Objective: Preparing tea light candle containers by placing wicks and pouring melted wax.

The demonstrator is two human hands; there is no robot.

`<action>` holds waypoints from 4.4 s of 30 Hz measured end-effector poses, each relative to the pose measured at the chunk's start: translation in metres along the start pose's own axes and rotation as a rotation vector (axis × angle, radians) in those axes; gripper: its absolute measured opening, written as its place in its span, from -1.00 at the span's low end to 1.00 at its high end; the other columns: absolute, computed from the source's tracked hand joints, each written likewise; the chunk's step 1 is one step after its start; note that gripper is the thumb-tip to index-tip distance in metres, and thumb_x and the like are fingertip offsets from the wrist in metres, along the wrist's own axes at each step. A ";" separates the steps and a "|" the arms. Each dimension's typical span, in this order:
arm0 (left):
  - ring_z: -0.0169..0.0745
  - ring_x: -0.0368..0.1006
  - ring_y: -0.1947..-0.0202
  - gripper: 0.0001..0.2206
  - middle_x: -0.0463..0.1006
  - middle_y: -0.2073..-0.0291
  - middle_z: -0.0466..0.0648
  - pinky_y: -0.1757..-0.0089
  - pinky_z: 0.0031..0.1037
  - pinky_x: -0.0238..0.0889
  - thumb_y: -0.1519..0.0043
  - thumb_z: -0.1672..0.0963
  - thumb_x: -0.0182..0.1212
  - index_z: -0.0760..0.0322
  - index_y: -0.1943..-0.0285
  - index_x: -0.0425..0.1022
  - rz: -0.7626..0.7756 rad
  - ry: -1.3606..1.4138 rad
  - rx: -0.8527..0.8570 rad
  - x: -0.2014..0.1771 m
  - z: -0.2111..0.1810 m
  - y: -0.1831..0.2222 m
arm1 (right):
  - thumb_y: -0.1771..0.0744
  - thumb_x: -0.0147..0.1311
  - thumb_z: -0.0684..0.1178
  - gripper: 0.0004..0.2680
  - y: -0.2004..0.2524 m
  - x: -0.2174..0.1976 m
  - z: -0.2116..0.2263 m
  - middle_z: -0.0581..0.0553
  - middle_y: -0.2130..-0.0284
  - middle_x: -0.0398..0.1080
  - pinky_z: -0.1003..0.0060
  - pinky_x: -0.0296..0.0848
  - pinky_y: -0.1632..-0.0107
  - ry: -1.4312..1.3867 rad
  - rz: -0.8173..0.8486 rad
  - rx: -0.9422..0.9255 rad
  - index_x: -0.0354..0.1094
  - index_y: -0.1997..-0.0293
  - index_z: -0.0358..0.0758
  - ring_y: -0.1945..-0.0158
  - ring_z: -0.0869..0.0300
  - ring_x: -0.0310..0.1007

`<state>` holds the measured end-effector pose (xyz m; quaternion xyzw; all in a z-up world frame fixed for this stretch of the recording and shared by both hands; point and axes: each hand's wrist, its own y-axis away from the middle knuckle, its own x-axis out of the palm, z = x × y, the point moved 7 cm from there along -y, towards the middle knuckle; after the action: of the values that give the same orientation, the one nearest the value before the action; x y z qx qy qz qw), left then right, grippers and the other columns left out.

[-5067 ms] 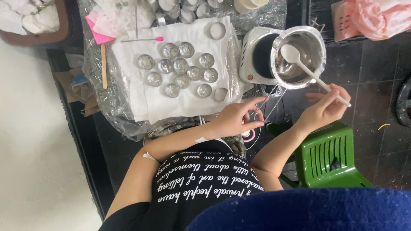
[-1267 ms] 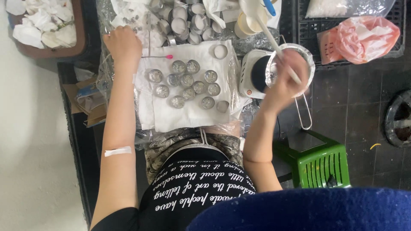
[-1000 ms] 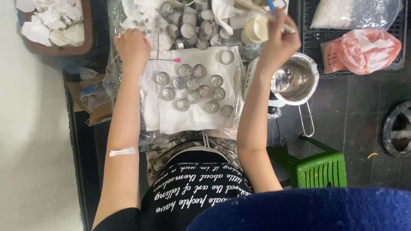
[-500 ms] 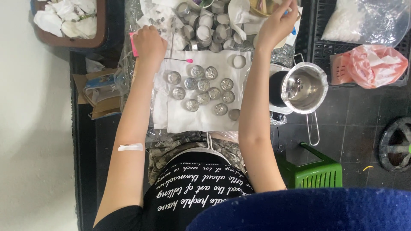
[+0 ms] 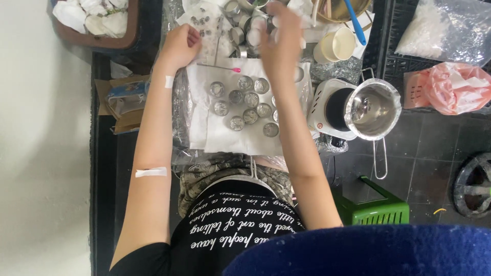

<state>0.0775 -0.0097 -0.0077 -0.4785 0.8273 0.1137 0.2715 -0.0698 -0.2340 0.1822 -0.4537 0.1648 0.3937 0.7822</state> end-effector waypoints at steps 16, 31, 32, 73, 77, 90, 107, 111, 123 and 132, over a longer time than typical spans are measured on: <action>-0.11 0.58 0.25 -0.78 0.62 0.26 0.04 0.16 -0.37 0.44 -0.12 0.22 0.38 0.40 0.12 0.47 -0.031 0.026 -0.032 0.006 0.018 -0.012 | -0.20 0.29 -0.14 -0.97 -0.006 0.206 -0.016 -0.05 0.43 0.51 0.06 0.32 0.06 0.128 0.432 -0.241 0.55 0.48 -0.09 0.15 0.00 0.42; -0.14 0.54 0.26 -0.73 0.58 0.28 0.00 0.16 -0.37 0.41 -0.11 0.20 0.42 0.35 0.07 0.47 -0.039 0.004 -0.050 0.013 0.023 -0.011 | -0.27 0.19 -0.15 -0.92 -0.004 0.182 -0.017 -0.08 0.27 0.51 -0.01 0.30 0.07 -0.004 0.390 -0.211 0.40 0.24 -0.20 0.10 -0.06 0.41; -0.14 0.54 0.26 -0.74 0.59 0.28 -0.01 0.16 -0.37 0.41 -0.11 0.20 0.42 0.35 0.08 0.47 -0.054 0.001 -0.043 0.012 0.023 -0.012 | -0.28 0.17 -0.15 -0.94 -0.008 0.185 -0.019 -0.08 0.32 0.52 -0.02 0.32 0.10 -0.002 0.415 -0.176 0.40 0.24 -0.20 0.14 -0.06 0.44; -0.17 0.44 0.04 -0.79 0.67 0.16 -0.16 0.03 -0.43 0.38 -0.13 0.25 0.49 0.16 0.09 0.68 -0.437 0.073 0.454 0.005 -0.263 0.176 | -0.43 0.15 -0.21 -0.94 0.114 -0.058 0.007 0.02 0.24 0.55 0.55 0.35 0.20 -0.926 0.504 0.386 0.38 0.01 -0.27 0.15 0.39 0.53; -0.16 0.46 0.01 -0.77 0.67 0.15 -0.17 -0.01 -0.40 0.38 -0.16 0.22 0.49 0.13 0.03 0.68 -0.355 0.132 0.370 0.013 -0.249 0.168 | -0.40 0.18 -0.23 -0.91 0.119 -0.060 0.004 0.01 0.18 0.54 0.53 0.46 0.11 -0.923 0.492 0.423 0.41 0.02 -0.28 0.08 0.37 0.57; -0.27 0.40 -0.10 -0.75 0.67 0.12 -0.23 -0.24 -0.11 0.01 -0.33 0.01 0.37 0.05 -0.13 0.59 -0.077 -0.123 0.447 0.064 -0.226 0.178 | -0.37 0.23 -0.24 -0.93 0.115 -0.137 0.015 -0.07 0.28 0.52 0.33 0.29 0.36 -0.067 0.227 0.344 0.44 0.12 -0.32 0.41 0.25 0.39; -0.21 0.45 0.44 -0.87 0.51 0.56 -0.14 0.27 -0.37 0.22 -0.26 0.11 0.33 0.21 0.28 0.49 0.185 -0.301 0.439 0.077 -0.221 0.228 | -0.34 0.28 -0.16 -0.94 0.133 -0.122 0.003 -0.05 0.25 0.48 0.21 0.40 0.28 0.194 0.350 0.202 0.49 0.16 -0.20 0.30 0.09 0.46; -0.19 0.45 0.45 -0.88 0.52 0.54 -0.13 0.24 -0.37 0.24 -0.27 0.12 0.31 0.21 0.27 0.50 0.181 -0.257 0.461 0.076 -0.234 0.218 | -0.34 0.28 -0.14 -0.94 0.136 -0.111 0.000 -0.03 0.24 0.49 0.18 0.45 0.24 0.236 0.370 0.114 0.49 0.18 -0.17 0.19 0.07 0.51; -0.32 0.46 0.34 -0.89 0.62 0.39 -0.16 0.02 -0.32 0.11 -0.38 0.07 0.32 0.16 0.12 0.57 -0.035 -0.340 0.445 0.043 -0.213 0.197 | -0.33 0.28 -0.14 -0.96 0.135 -0.103 0.005 0.02 0.30 0.47 0.19 0.40 0.29 0.268 0.429 0.081 0.50 0.22 -0.15 0.20 0.11 0.52; -0.34 0.45 0.31 -0.95 0.63 0.34 -0.20 0.01 -0.35 0.02 -0.38 0.13 0.33 0.16 0.06 0.59 -0.069 -0.298 0.377 0.014 -0.217 0.193 | -0.36 0.22 -0.13 -0.95 0.130 -0.112 0.013 -0.02 0.28 0.43 0.16 0.41 0.24 0.284 0.486 0.106 0.43 0.18 -0.17 0.17 0.06 0.50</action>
<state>-0.1667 -0.0171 0.1500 -0.4253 0.7679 0.0174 0.4788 -0.2419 -0.2393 0.1823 -0.4097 0.3970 0.4932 0.6567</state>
